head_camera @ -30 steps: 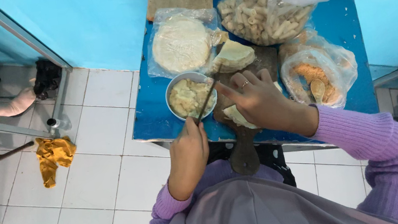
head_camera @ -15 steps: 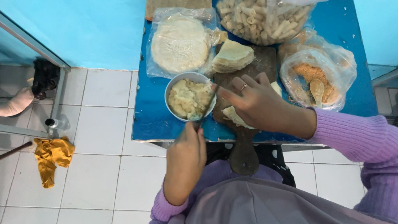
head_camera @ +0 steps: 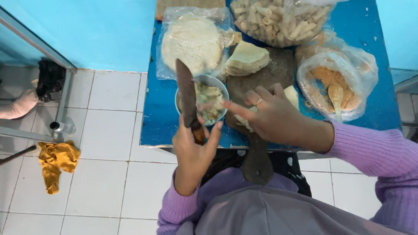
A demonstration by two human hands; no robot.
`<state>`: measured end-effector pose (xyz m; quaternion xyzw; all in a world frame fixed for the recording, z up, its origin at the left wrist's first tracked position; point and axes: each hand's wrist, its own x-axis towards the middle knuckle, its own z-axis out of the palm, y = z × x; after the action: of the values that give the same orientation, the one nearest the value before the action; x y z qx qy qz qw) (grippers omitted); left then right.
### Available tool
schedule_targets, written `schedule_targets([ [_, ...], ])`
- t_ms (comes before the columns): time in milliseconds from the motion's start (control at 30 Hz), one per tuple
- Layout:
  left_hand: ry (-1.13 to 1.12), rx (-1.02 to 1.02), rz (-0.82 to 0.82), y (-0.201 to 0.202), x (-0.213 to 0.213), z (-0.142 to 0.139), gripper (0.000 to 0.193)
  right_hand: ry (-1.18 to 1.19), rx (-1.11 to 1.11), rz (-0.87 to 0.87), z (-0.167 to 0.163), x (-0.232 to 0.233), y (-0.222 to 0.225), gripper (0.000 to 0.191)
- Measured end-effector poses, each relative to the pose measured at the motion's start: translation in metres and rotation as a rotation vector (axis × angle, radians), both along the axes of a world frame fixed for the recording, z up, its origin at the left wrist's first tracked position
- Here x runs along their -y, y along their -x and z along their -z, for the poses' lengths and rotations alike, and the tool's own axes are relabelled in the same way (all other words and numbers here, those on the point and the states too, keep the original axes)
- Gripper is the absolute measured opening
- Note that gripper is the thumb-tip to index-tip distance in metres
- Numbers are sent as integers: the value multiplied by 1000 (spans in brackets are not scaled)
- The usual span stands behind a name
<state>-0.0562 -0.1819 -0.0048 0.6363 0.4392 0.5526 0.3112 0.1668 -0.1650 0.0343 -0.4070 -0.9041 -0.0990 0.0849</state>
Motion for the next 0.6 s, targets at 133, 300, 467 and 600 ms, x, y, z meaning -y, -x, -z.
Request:
schedule_targets([
  [133, -48, 43, 151, 12, -12, -6, 40, 46, -25, -138, 1, 4, 0, 71],
  [300, -66, 98, 193, 15, -12, -5, 35, 46, -87, -197, 1, 5, 0, 72],
  [467, -117, 1, 102, 15, -8, -2, 32, 233, -180, -233, -3, 6, -4, 72],
  [600, -225, -73, 58, 12, -6, 1, 24, 366, -270, -251, -7, 7, -6, 73],
])
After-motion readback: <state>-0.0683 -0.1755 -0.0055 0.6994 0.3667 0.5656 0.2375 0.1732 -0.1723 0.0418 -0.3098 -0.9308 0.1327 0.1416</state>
